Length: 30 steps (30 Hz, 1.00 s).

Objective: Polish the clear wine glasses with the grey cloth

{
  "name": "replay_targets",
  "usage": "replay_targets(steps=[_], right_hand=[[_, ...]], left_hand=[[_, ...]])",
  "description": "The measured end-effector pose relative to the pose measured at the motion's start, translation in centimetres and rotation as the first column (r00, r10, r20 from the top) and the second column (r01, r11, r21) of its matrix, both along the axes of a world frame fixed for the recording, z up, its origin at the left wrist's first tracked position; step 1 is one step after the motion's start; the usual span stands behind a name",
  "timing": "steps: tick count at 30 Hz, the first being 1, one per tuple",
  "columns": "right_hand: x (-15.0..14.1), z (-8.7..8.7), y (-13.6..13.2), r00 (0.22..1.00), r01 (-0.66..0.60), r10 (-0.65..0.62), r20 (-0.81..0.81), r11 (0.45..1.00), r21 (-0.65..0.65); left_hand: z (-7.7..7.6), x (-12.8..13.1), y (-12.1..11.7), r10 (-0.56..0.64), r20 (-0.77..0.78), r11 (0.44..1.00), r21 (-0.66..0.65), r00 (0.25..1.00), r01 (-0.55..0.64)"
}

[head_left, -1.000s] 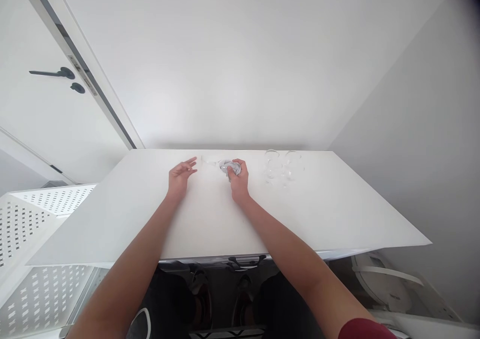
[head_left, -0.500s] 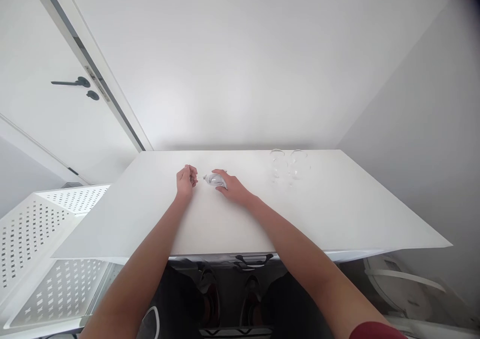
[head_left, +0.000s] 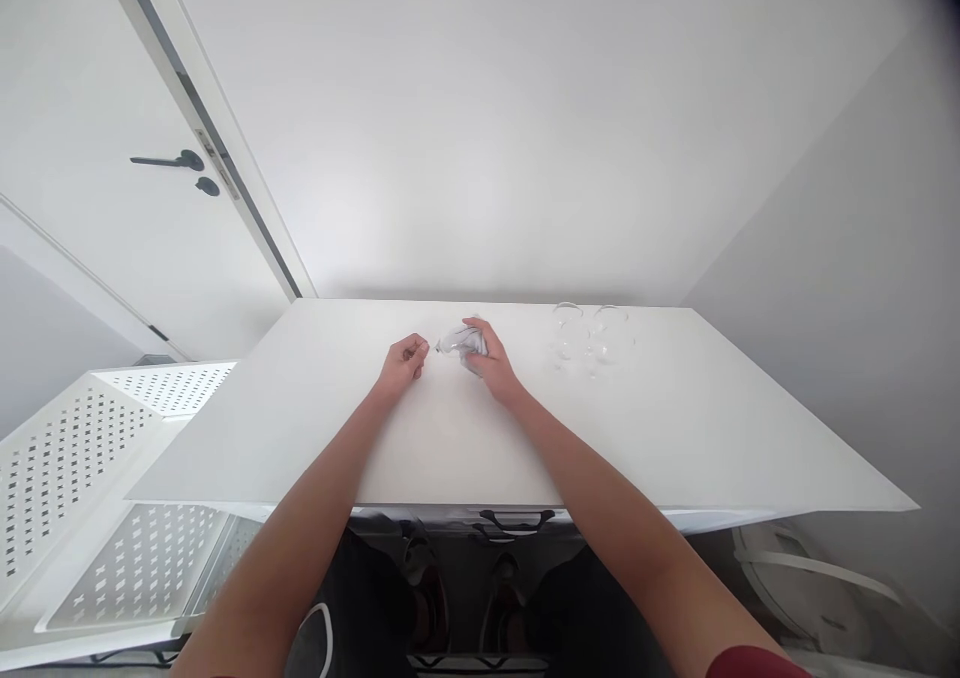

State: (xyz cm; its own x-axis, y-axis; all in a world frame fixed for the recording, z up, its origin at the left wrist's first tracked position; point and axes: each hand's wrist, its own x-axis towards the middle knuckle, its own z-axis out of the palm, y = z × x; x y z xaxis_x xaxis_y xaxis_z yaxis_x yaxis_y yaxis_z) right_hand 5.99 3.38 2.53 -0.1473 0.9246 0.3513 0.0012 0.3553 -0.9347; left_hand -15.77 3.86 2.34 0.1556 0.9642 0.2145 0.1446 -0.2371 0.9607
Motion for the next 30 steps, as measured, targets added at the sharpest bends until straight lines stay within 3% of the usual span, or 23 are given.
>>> replay_targets(steps=[3, 5, 10, 14, 16, 18, 20, 22, 26, 30], right_hand=[[0.9, 0.3, 0.2, 0.987, 0.003, -0.023, -0.161, 0.993, -0.121], [0.9, 0.6, -0.1, 0.968, 0.034, -0.071, -0.241, 0.988, -0.153], [-0.4, 0.7, -1.0, 0.901, 0.161, -0.222, -0.373, 0.969, -0.188], [-0.9, -0.1, -0.5, 0.885, 0.136, -0.266, -0.383, 0.933, -0.332], [-1.0, -0.4, 0.0, 0.892, 0.086, -0.259, -0.371, 0.902, -0.423], [-1.1, -0.4, 0.2, 0.887, 0.022, -0.238, -0.395, 0.878, -0.479], [-1.2, -0.2, 0.3, 0.858, -0.088, -0.172, -0.483, 0.878, -0.47], [-1.1, 0.2, 0.2, 0.801, -0.225, -0.068, -0.595, 0.887, -0.404], [-0.6, 0.7, 0.1, 0.709, -0.35, 0.064, -0.702, 0.896, -0.272], [-0.4, 0.4, 0.1, 0.76, -0.317, 0.111, -0.64, 0.923, -0.217]], left_hand=[[-0.1, 0.4, 0.1, -0.057, -0.194, 0.99, 0.118, 0.979, 0.081], [-0.3, 0.7, 0.2, 0.001, -0.273, 0.98, 0.189, 0.962, 0.053], [-0.5, 0.0, 0.7, 0.333, -0.151, 0.901, 0.343, 0.931, -0.267], [-0.2, -1.0, 0.6, 0.492, 0.019, 0.839, 0.254, 0.87, -0.48], [0.0, -1.0, 0.4, 0.439, 0.032, 0.871, 0.232, 0.898, -0.434], [0.1, -0.6, 0.2, 0.286, -0.02, 0.929, 0.25, 0.958, -0.272], [0.2, 0.1, 0.0, 0.132, -0.098, 0.962, 0.253, 0.986, -0.103], [0.3, 0.6, -0.1, 0.049, -0.15, 0.974, 0.225, 0.987, -0.014], [0.4, 0.6, 0.0, 0.07, -0.075, 0.989, 0.132, 0.995, -0.06], [0.5, 0.3, -0.1, 0.019, -0.004, 0.996, 0.089, 1.0, -0.019]])
